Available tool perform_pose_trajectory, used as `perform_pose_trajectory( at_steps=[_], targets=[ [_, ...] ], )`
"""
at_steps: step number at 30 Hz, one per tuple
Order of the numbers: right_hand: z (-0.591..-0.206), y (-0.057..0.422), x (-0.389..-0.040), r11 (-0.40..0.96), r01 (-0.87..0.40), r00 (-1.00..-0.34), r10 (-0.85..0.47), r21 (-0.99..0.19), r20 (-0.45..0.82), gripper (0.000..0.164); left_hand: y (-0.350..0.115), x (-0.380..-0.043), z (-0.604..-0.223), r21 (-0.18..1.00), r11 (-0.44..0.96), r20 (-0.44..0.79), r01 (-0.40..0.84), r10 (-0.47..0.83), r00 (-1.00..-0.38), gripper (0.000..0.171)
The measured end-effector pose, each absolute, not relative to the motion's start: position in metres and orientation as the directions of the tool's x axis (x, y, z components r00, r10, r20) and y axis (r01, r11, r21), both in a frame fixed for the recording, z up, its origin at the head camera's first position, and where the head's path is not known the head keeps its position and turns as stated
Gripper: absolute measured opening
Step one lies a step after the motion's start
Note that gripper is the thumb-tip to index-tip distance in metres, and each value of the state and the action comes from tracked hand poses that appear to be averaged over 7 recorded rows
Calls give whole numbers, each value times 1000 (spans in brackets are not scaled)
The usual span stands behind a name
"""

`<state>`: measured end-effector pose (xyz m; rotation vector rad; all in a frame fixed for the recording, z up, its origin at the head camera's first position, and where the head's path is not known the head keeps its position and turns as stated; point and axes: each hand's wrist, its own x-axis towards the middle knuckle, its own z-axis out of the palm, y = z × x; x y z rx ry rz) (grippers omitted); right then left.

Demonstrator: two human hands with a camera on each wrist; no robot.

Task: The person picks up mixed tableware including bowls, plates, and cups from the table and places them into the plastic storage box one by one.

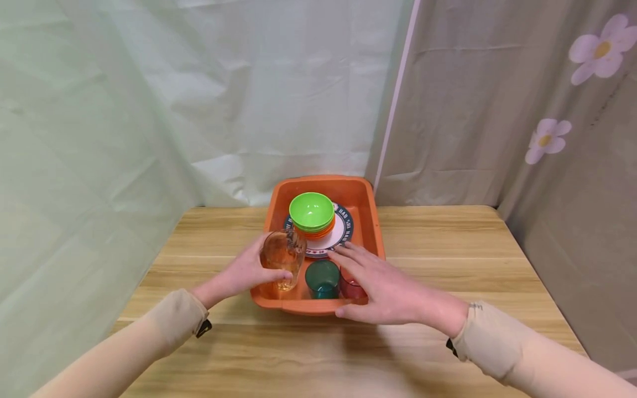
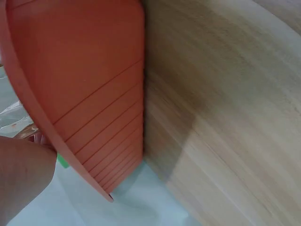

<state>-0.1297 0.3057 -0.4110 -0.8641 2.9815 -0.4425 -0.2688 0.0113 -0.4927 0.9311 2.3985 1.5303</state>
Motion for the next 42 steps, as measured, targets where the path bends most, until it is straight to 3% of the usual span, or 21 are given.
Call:
perform_pose_trajectory(
  at_steps=[15, 27, 38, 42],
  targets=[
    [-420, 307, -126, 817, -503, -856, -517, -281, 27, 95, 9, -263, -504, 789, 398, 200, 468, 555, -808, 100],
    [-427, 308, -125, 803, -528, -841, -540, -278, 36, 95, 9, -262, -514, 775, 405, 210, 485, 559, -802, 94],
    [-427, 310, -124, 808, -505, -853, -521, -303, 32, 94, 5, -268, -512, 666, 447, 277, 597, 595, -755, 101],
    [-423, 315, -125, 817, -481, -869, -493, -318, 47, 95, 2, -268, -511, 675, 441, 263, 592, 606, -751, 113]
  ],
)
